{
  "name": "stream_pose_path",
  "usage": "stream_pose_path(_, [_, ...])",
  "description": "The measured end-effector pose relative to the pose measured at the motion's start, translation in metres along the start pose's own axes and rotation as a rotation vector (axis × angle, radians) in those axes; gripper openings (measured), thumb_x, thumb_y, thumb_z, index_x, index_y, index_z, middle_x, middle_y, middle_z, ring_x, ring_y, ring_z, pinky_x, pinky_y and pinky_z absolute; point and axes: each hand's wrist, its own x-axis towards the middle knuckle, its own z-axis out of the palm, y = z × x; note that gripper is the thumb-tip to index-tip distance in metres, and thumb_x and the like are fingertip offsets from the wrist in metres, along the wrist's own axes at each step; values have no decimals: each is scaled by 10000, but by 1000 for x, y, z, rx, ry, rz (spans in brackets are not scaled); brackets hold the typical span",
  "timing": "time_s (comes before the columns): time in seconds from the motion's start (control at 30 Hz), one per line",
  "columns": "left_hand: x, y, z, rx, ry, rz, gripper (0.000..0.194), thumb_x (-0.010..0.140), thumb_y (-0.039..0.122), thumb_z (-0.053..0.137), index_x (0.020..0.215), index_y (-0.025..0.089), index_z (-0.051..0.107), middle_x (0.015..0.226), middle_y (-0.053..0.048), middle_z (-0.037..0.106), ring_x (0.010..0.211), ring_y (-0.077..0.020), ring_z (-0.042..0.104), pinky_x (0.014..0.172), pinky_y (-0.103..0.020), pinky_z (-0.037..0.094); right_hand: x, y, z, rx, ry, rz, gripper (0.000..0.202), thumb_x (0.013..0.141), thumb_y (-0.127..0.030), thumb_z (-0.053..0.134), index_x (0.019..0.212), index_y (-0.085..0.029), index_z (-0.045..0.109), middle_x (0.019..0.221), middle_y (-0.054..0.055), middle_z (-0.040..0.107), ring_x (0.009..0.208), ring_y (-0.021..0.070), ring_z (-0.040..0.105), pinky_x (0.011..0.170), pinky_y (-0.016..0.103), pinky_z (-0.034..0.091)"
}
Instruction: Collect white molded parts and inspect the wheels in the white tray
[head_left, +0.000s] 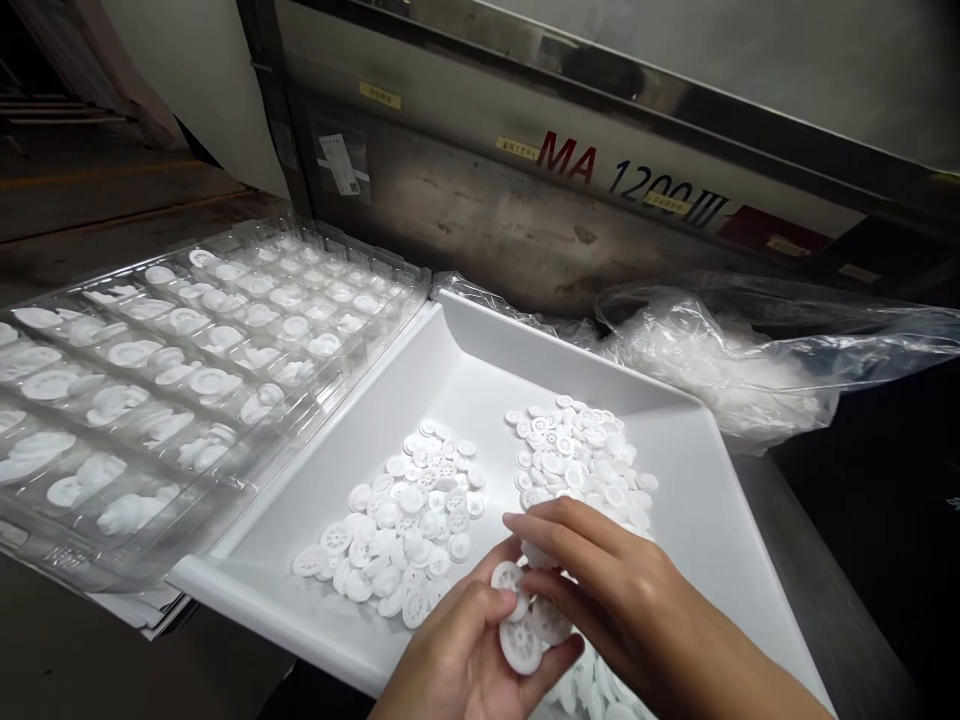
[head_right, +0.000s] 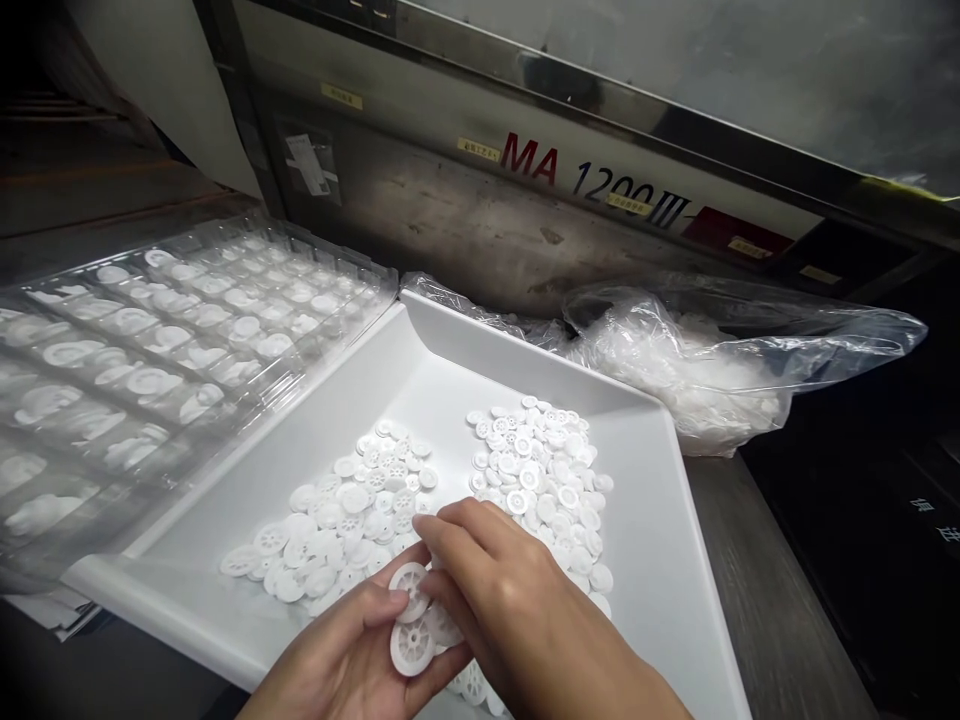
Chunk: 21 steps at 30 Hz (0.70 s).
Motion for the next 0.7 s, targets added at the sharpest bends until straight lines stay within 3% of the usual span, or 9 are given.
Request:
stream_pose_path(0.17, [0,2,2,-28,-31,-16,385,835,79,452,1185,127,606,1099,-100,655,932,-121,612,996,-323,419,-3,-3,-6,25,1,-76,439,934,-79,464,1340,-230,395,1139,44,570,995,140,564,804,235,511])
stream_pose_path(0.27, [0,3,1,6,-28,-14,393,844,123,487,1223,134,588,1117,-93,661,1040,-157,605,1016,-320,408,-9,-3,-12,57,33,-66,424,945,-81,442,1338,-233,404,1142,42,570,1011,124,566,825,198,500])
stream_pose_path(0.37, [-1,5,1,72,55,-36,437,882,225,529,1316,183,508,1300,-96,597,1194,-217,554,998,-324,431,-18,2,-18,54,103,42,379,950,-133,465,1303,-267,429,1092,19,596,967,111,603,796,163,515])
stream_pose_path(0.47, [-2,7,3,131,109,-43,477,874,257,577,1339,213,476,1368,-83,552,1207,-230,553,982,-322,455,-31,11,-24,-16,156,107,338,959,-212,470,1287,-281,427,1060,28,628,867,118,647,708,159,545])
stream_pose_path(0.6, [-3,9,8,142,142,-60,404,861,215,599,1261,201,547,1282,-67,625,1160,-238,590,936,-300,490,-49,25,-21,-116,-11,174,264,969,-226,439,1228,-267,416,1002,42,639,782,127,654,650,179,548])
stream_pose_path(0.7, [-3,10,11,126,157,-73,353,883,171,552,1236,179,557,1216,-63,666,1158,-243,589,908,-291,508,-64,37,2,-163,-138,171,198,894,-127,456,1040,-255,494,887,11,639,734,128,645,623,179,535])
